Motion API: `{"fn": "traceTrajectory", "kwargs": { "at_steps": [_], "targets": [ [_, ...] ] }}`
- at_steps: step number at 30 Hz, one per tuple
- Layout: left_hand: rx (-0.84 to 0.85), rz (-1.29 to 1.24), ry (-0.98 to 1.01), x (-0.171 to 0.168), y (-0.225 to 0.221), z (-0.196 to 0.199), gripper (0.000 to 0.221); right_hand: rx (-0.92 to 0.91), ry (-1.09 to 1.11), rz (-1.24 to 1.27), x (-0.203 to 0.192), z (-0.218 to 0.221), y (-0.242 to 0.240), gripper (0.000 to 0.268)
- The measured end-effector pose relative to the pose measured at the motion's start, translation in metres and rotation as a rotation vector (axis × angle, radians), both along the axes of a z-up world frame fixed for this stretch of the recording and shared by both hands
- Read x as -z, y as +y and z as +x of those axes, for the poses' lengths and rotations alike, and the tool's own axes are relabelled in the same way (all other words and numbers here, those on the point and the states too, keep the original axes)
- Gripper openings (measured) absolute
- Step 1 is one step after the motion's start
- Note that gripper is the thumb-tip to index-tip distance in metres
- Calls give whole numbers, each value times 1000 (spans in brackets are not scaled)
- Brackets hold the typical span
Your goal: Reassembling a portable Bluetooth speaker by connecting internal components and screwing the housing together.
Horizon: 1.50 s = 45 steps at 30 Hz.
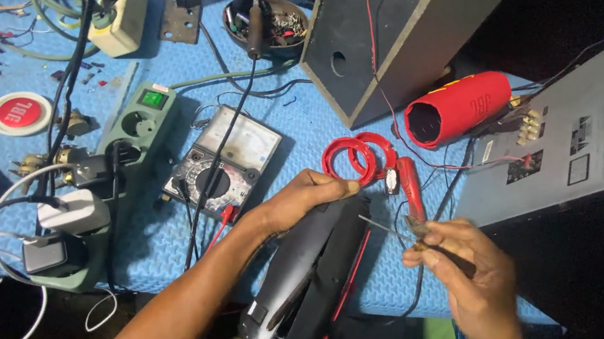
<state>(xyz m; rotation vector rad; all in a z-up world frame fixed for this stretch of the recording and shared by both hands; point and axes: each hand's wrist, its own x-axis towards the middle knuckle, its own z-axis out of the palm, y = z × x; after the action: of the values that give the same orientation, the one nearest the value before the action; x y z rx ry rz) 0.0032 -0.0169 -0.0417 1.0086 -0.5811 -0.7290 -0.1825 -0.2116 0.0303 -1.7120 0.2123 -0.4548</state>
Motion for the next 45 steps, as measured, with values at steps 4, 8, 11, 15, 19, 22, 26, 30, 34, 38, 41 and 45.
{"fn": "traceTrajectory", "kwargs": {
  "at_steps": [4, 8, 11, 15, 19, 22, 26, 30, 34, 38, 41, 45],
  "targets": [
    [6, 20, -20, -11, 4, -6, 58, 114, -251, 85, 39, -1, 18, 48],
    [-23, 14, 0, -13, 4, -4, 56, 365, -493, -7, 67, 14, 30, 36],
    [-16, -1, -5, -18, 9, -5, 58, 420, -540, -113, 77, 21, 32, 46],
    [-49, 5, 10, -9, 2, -3, 47, 480, -552, 22, 48, 31, 55, 55],
    [-90, 29, 25, -10, 3, -4, 44, 474, -551, 60, 67, 27, 42, 62],
    [-74, 6, -4, -17, 4, -5, 53, 531, -595, 161, 77, 29, 41, 46],
    [-74, 16, 59, -13, 2, -7, 51, 561, -577, 202, 74, 31, 48, 50],
    [-95, 19, 51, -4, 0, -4, 46, 554, -621, 223, 70, 38, 55, 57],
    [-101, -1, 46, -5, 1, -3, 47, 488, -610, 234, 64, 37, 61, 61],
    [-115, 33, 39, -3, -1, -2, 45, 453, -584, 333, 61, 34, 59, 60],
    [-132, 29, 42, 8, -5, -1, 37, 429, -535, 369, 50, 33, 57, 64],
    [-118, 29, 22, 0, -3, -3, 45, 497, -558, 350, 69, 33, 40, 62]
  ]
}}
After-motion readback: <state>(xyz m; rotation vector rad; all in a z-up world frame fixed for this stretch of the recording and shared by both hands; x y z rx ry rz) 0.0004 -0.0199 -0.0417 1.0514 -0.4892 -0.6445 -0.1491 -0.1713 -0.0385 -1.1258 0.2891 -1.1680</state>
